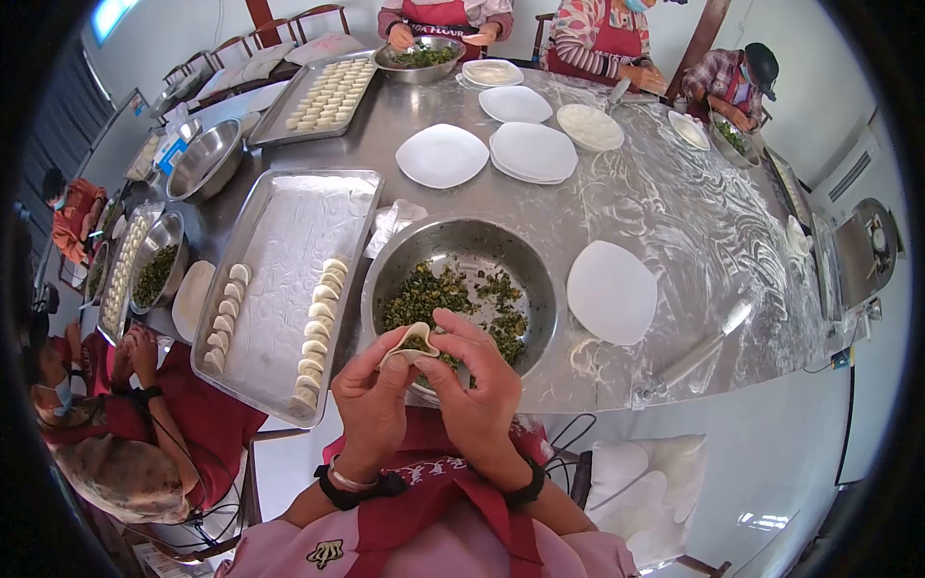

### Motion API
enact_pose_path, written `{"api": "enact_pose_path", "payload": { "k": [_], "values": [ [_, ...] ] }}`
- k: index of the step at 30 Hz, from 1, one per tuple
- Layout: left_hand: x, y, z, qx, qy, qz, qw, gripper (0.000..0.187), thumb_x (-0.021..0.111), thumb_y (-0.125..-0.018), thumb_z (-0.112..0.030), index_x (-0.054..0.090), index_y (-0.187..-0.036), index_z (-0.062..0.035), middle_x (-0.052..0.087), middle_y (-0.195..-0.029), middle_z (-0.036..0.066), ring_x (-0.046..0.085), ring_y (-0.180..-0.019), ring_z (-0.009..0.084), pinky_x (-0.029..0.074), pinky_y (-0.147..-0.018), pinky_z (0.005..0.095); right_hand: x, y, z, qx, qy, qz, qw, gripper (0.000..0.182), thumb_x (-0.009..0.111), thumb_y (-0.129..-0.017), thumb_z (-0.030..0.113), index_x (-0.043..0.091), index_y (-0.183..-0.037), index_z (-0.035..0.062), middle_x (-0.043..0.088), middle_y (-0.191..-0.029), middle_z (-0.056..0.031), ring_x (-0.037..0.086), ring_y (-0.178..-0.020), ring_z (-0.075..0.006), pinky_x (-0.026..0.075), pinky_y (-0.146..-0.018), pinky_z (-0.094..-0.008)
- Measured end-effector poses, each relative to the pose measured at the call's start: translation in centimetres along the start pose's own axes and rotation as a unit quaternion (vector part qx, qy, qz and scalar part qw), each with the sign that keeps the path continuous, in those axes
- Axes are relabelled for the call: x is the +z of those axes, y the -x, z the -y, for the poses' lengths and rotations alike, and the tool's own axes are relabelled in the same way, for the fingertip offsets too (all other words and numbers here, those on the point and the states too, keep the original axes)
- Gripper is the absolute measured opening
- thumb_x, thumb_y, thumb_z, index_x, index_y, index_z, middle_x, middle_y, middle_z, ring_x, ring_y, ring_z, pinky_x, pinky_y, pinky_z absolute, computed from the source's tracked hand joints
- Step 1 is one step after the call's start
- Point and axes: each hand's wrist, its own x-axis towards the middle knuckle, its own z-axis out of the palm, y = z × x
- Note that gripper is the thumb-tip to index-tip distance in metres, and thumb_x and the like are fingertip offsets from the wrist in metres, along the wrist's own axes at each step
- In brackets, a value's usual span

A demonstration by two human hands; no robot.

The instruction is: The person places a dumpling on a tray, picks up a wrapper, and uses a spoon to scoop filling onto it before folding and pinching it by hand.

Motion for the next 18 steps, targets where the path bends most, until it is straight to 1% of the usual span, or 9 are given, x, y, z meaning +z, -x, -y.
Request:
{"api": "enact_pose_path", "payload": {
  "k": [3,6,9,12,15,18],
  "values": [
    [0.0,0.1,0.2,0.011,-0.008,0.007,1.0,0.032,0.059,-0.101,-0.008,0.059,-0.129,0.0069,0.065,-0.125,0.015,0.065,-0.111,0.0207,0.055,-0.097,0.0339,0.1,0.1,-0.1,0.007,-0.029,-0.008,1.0,0.014,0.075,-0.084,0.001,0.07,-0.097,-0.0013,0.069,-0.121,-0.0187,0.066,-0.112,-0.0272,0.051,-0.097,-0.0367],
    [-0.3,0.1,0.5,0.027,-0.042,0.018,0.999,0.032,0.059,-0.1,-0.007,0.06,-0.128,0.0072,0.066,-0.124,0.015,0.065,-0.111,0.0207,0.056,-0.096,0.0343,-0.2,0.0,0.0,0.039,-0.085,0.015,0.996,0.011,0.073,-0.084,-0.001,0.069,-0.095,-0.0012,0.069,-0.12,-0.0195,0.067,-0.11,-0.0271,0.052,-0.096,-0.0361],
    [-0.2,0.1,0.1,0.013,-0.03,0.028,0.999,0.032,0.061,-0.095,0.004,0.063,-0.127,0.0071,0.065,-0.127,0.016,0.063,-0.114,0.0202,0.049,-0.1,0.0313,-0.4,-0.2,-0.3,0.004,-0.081,0.021,0.996,0.008,0.072,-0.085,-0.001,0.069,-0.092,-0.0014,0.068,-0.122,-0.0186,0.066,-0.112,-0.0278,0.051,-0.097,-0.0368],
    [-0.2,0.2,0.0,0.002,-0.023,0.024,0.999,0.031,0.06,-0.096,0.004,0.063,-0.126,0.0069,0.065,-0.127,0.016,0.063,-0.115,0.0208,0.049,-0.1,0.0318,-0.9,-0.5,-1.2,-0.085,-0.014,0.043,0.995,0.016,0.073,-0.084,0.0,0.07,-0.1,-0.0011,0.068,-0.124,-0.0175,0.064,-0.118,-0.0287,0.049,-0.1,-0.0376],
    [-0.1,0.3,-0.4,-0.014,-0.017,0.007,1.0,0.03,0.06,-0.096,0.002,0.063,-0.126,0.007,0.065,-0.127,0.017,0.063,-0.116,0.0214,0.049,-0.101,0.0326,-1.2,-0.7,-0.2,-0.051,0.009,0.056,0.997,0.027,0.073,-0.084,0.002,0.07,-0.111,-0.0001,0.067,-0.127,-0.0166,0.06,-0.124,-0.0291,0.047,-0.103,-0.0383],
    [-0.3,0.2,-0.2,-0.017,-0.002,0.02,1.0,0.03,0.06,-0.097,0.001,0.063,-0.126,0.0067,0.065,-0.127,0.016,0.062,-0.116,0.0214,0.049,-0.101,0.0328,-1.1,-0.5,0.0,0.01,-0.024,0.059,0.998,0.036,0.074,-0.083,0.003,0.069,-0.119,0.001,0.066,-0.129,-0.017,0.058,-0.128,-0.0287,0.046,-0.105,-0.0381]
  ]
}}
